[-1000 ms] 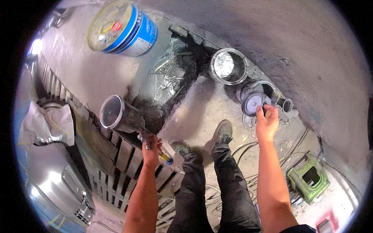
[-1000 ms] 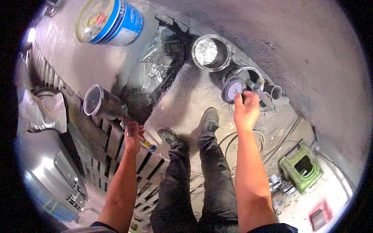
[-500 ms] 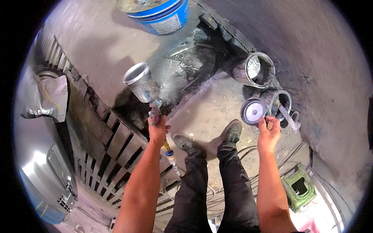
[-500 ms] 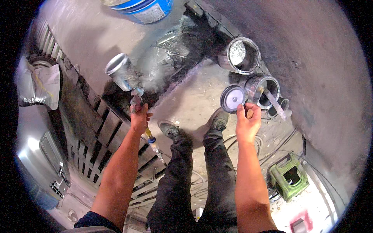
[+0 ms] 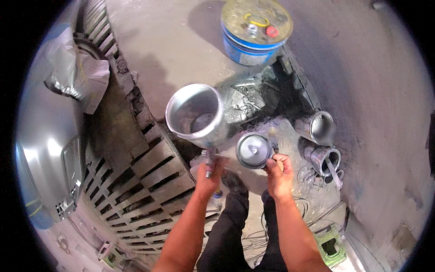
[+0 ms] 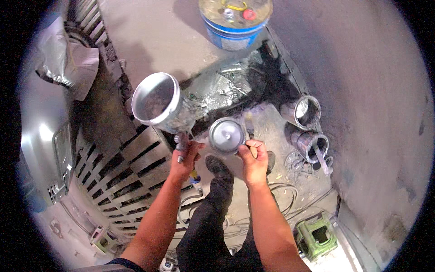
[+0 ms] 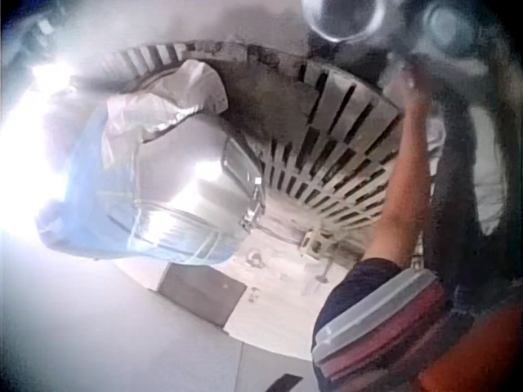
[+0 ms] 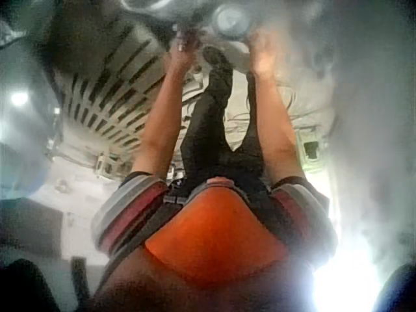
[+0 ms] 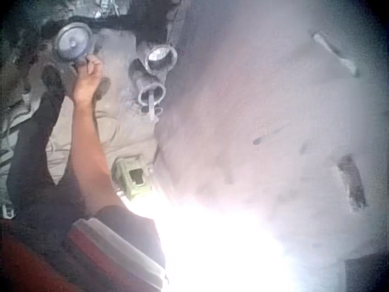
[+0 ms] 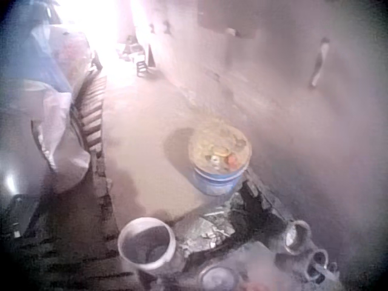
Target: The person opens a paint can and uses a brush to stir the contents. They then pour the paint into a spray gun cup and continue to mix it with the brush. The person repeatedly scoops paint from the can into the cup and stirs it.
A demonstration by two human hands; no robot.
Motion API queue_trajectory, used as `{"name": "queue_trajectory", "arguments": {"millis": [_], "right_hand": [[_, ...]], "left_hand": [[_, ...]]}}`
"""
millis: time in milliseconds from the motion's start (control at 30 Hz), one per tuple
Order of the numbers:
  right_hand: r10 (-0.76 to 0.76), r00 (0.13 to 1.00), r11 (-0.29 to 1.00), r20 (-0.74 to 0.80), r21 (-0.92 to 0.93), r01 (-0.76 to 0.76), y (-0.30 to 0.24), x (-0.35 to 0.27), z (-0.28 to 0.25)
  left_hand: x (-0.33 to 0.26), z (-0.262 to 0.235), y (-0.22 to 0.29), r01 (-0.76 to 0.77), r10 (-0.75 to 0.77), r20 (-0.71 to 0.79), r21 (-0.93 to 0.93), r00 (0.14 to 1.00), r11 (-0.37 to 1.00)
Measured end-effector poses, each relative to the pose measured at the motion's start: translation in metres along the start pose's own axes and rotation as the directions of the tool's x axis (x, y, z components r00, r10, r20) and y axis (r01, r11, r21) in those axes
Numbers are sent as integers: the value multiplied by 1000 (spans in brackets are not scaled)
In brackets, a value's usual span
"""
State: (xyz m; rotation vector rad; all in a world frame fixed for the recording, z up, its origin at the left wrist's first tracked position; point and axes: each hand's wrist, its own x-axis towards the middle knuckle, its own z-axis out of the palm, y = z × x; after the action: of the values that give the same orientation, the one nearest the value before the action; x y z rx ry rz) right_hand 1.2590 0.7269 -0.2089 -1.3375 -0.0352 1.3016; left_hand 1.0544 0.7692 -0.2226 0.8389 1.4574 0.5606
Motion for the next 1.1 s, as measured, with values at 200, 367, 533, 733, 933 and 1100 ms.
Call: {"name": "queue_trajectory", "arguments": {"millis": [200,367,533,733,933,1100], "right_hand": [[131,978,991,165,-8,-131,9,17,35],[183,945,926,271,-370,-73,9,77,21],[-3,946,798,325,-569,198,-21,162,3],[151,955,376,-256,-878,-295,-12,317,-159],[232,928,726,-292,-583,-365,-51,260,-105],[10,986,678,-164,-724,-127,-152,272,-37]], "left_hand": [[0,-5,31,43,-44,-64,-19,997,999],[15,-7,8,-59,30,-250,-110,968,992],[31,-6,-20,-104,59,-374,-101,925,989],[71,34,-34,-209,224,-353,81,908,975],[45,25,-78,-156,353,-268,554,897,817],[49,39,-59,-80,202,-280,392,939,916]]}}
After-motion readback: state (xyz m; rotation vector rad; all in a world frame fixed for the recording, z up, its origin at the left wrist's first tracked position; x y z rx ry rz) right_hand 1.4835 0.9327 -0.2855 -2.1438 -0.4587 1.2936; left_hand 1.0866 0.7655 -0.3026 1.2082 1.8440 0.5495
